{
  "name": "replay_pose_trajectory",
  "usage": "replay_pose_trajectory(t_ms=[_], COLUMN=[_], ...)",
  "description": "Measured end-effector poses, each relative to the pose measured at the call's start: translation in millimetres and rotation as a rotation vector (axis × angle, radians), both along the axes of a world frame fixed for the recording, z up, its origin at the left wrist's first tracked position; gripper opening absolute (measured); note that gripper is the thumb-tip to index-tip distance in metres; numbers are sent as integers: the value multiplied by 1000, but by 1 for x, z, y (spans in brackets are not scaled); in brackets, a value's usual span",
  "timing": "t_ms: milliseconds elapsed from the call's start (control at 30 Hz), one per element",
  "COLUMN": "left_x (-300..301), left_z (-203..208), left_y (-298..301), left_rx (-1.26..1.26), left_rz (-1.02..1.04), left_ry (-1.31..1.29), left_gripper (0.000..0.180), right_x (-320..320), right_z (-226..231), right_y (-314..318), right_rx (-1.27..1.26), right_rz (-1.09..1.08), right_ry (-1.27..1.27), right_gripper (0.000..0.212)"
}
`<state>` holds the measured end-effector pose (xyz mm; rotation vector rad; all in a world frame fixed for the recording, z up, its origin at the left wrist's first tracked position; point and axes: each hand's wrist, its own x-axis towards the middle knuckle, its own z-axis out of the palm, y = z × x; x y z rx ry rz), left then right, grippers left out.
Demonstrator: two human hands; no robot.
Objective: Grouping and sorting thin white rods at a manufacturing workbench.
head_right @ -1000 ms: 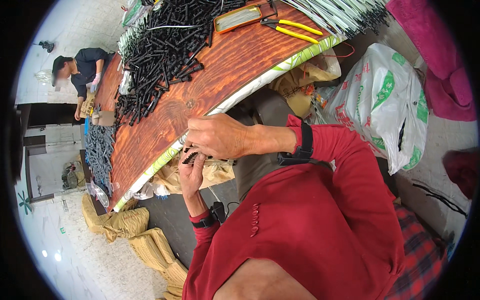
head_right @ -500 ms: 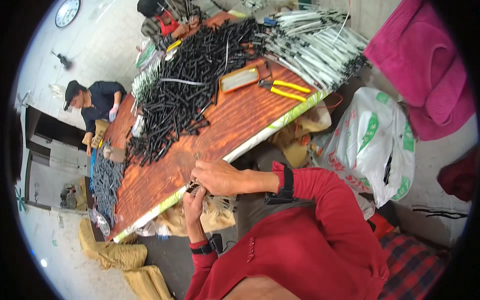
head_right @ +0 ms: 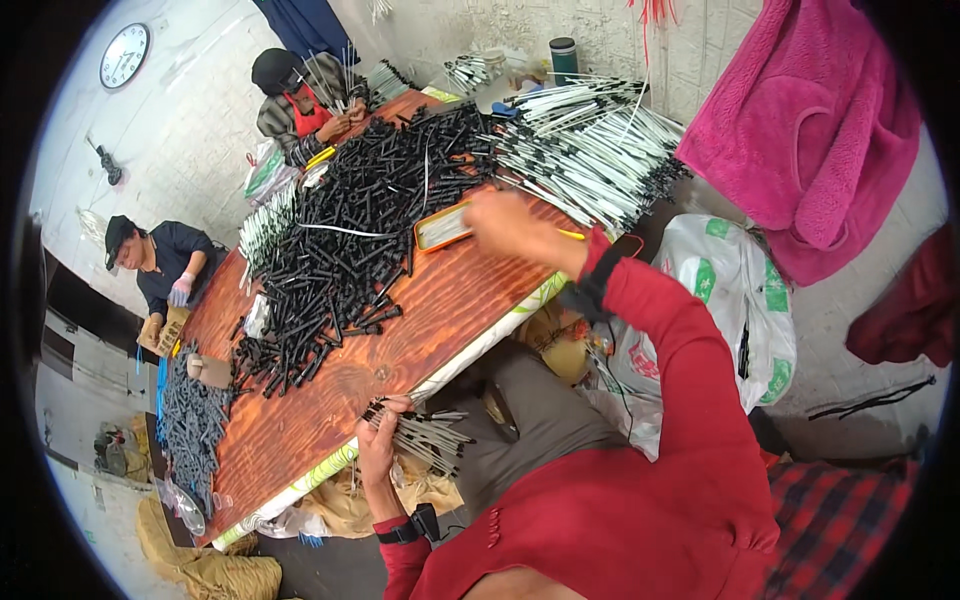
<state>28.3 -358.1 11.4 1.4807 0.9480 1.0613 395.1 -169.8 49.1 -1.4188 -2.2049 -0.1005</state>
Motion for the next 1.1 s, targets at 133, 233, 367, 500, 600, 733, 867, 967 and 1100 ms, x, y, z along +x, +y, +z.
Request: replay_pose_trajectory(t_ms=[133, 233, 367, 500, 600, 733, 867, 967, 1100], left_x=[-11, -16, -22, -24, -24, -19, -16, -14, -21], left_z=[0, -2, -2, -5, -2, 4, 8, 7, 14], left_y=[-9, -12, -12, -19, -19, -26, -32, -36, -49], left_rx=[-2, 0, 23, 20, 22, 26, 33, 48, 68], left_rz=[23, 45, 49, 54, 54, 54, 54, 55, 69], left_ry=[19, 23, 0, 2, 4, 12, 15, 17, 13], left_gripper=[20, 19, 19, 19, 20, 19, 19, 19, 17], right_x=[36, 45, 46, 50, 51, 54, 50, 46, 20], right_z=[5, -4, -12, -19, -22, -12, 6, 30, 63], right_y=[30, 37, 37, 36, 34, 36, 38, 42, 7], right_rx=[-32, -40, -10, -78, -43, -147, -33, -173, -271], right_rz=[-97, -75, -22, 38, 119, 81, 13, -79, 215], right_ry=[-133, -173, -228, -256, -209, -290, 25, 510, 843], right_gripper=[10, 11, 14, 14, 15, 14, 16, 20, 23])
